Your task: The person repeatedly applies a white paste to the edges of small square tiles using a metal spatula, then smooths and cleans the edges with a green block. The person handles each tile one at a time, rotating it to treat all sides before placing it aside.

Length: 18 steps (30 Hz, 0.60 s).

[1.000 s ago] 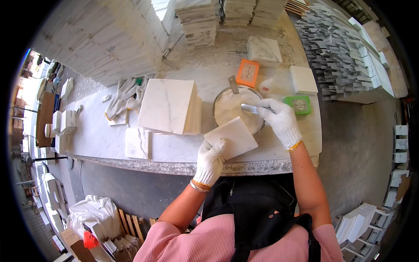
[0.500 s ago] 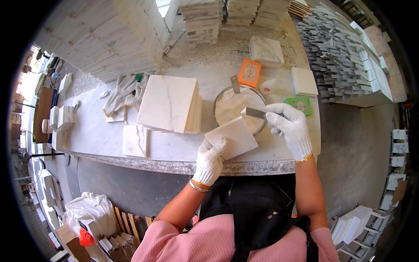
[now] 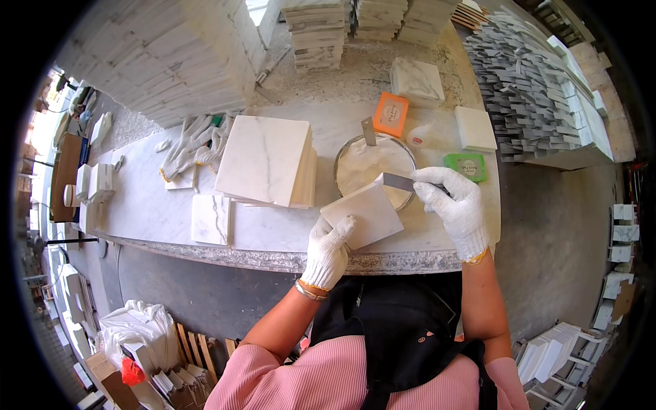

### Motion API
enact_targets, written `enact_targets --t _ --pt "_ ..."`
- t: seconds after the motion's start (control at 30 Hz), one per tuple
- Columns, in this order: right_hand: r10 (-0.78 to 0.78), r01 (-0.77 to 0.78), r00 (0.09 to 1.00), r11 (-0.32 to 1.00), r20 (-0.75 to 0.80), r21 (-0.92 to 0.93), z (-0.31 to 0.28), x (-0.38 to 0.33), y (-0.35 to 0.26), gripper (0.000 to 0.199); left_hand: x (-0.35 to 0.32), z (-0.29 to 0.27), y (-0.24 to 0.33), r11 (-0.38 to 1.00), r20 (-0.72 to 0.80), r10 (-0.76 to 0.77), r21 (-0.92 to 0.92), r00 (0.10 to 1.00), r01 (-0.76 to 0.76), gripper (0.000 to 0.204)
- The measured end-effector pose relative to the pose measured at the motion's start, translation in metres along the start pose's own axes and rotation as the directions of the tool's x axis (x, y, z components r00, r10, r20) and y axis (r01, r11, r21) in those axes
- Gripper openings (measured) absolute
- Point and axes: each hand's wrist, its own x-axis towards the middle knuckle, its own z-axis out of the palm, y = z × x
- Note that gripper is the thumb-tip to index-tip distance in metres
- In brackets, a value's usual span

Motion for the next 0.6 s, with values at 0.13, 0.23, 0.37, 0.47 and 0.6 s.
enact_targets --t 0.13,0.23,0.37,0.47,0.6 --pt "-0.159 0.153 0.987 0.979 -0.036 -0.138 0.0 0.001 0.007 0.017 0.001 -0.002 -0.001 1.0 -0.006 -0.005 0.002 1.0 0.005 0.043" --pt "-0.16 0.15 0.985 0.979 -0.068 -0.137 0.0 0.002 0.011 0.017 0.001 -0.002 -0.002 1.0 -0.004 0.017 0.026 1.0 -0.017 0.043" --pt "-0.174 0.156 0.982 0.969 -0.08 -0.193 -0.002 0.007 0.017 0.016 0.001 -0.001 -0.002 0.999 -0.006 0.029 0.026 1.0 -0.029 0.044" --pt "-0.164 0.139 0.982 0.963 -0.093 -0.229 -0.001 0.016 0.028 0.015 0.002 -0.001 -0.001 0.999 -0.013 0.031 0.03 0.999 -0.03 0.044" --pt "-0.07 0.037 0.991 0.965 -0.118 -0.259 0.001 0.025 0.034 0.014 0.002 -0.001 -0.002 1.0 -0.034 0.015 0.026 0.999 -0.014 0.044"
